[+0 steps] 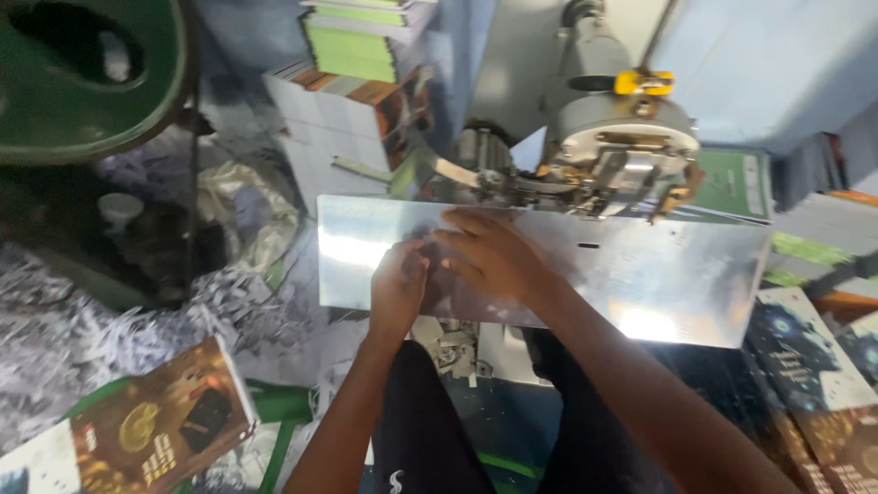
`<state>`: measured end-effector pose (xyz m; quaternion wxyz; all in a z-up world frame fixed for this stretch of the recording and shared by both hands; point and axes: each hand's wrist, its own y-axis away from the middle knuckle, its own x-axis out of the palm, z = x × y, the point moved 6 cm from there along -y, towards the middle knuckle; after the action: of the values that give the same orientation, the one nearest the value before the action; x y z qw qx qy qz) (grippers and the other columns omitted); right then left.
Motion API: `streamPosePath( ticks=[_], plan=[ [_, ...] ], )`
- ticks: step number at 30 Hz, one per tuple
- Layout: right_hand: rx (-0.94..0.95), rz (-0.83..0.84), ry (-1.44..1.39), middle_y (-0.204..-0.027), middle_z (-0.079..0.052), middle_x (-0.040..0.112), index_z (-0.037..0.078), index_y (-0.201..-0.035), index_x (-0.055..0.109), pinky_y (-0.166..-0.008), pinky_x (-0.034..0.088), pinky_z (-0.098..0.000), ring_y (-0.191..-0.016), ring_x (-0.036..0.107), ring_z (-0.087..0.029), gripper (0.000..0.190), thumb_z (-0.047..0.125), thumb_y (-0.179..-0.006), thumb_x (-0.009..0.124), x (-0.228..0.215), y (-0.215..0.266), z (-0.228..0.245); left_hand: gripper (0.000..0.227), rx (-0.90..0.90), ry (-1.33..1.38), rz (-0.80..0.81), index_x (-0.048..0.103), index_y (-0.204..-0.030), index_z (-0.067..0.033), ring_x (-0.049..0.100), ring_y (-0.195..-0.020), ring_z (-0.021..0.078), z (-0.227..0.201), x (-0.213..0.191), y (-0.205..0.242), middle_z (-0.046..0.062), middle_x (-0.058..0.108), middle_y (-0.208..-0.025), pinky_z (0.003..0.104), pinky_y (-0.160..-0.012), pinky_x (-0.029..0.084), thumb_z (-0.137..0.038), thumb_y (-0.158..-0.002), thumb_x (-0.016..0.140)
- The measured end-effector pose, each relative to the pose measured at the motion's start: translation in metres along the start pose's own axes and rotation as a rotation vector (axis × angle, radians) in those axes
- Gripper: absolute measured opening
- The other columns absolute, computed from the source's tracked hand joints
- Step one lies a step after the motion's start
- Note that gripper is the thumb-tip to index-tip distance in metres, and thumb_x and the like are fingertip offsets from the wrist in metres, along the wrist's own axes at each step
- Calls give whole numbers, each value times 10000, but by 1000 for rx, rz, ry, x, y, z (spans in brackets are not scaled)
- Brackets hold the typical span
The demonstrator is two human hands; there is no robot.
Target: The person repeatedly picks up a book cover, places it on a metal binding machine, and pulls a lever to stitch the spine. The person then removes the bound book and places it on a growing stack to the right.
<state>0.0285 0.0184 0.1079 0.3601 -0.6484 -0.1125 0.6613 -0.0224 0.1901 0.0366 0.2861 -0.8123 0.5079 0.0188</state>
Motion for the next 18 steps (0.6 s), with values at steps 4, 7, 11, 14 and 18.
streamPosePath(
  ticks=[4,7,11,14,18],
  plan=[
    [-29,58,47,-1541,-243,486,73,-1456,565,-1138,405,-474,-1408,477,-386,568,316,-955,678,38,-28,-6,321,25,-47,-99,659,-1248,-40,704,-1037,256,27,-54,14,138,719,-1150,363,-892,540,-82,-930,683],
    [1,62,83,-1536,-262,482,54,-1464,536,-1139,378,-504,-1400,469,-412,629,364,-936,675,62,-51,-14,320,-90,-169,-140,677,-1243,-61,690,-949,266,65,-97,39,138,712,-1022,369,-845,558,-108,-928,706],
    [242,181,123,-1425,-245,543,19,-1481,499,-1081,381,-564,-1323,512,-417,708,439,-934,658,90,-65,-30,360,-111,-357,-202,684,-1226,-62,705,-988,288,117,-158,72,147,711,-1076,408,-892,550,-92,-870,727],
    [306,138,183,-1347,-219,596,39,-1426,549,-992,399,-578,-1237,553,-403,664,470,-932,657,97,-66,-31,423,-210,-466,-197,676,-1239,-74,697,-993,320,164,-201,100,168,693,-1104,430,-885,553,-106,-821,732],
    [304,19,231,-1253,-147,652,95,-1379,604,-946,438,-524,-1140,607,-345,575,486,-961,663,94,-62,-24,434,-366,-649,-130,693,-1230,-114,672,-1064,360,214,-243,144,180,686,-1158,448,-933,533,-159,-804,757]
  ],
)
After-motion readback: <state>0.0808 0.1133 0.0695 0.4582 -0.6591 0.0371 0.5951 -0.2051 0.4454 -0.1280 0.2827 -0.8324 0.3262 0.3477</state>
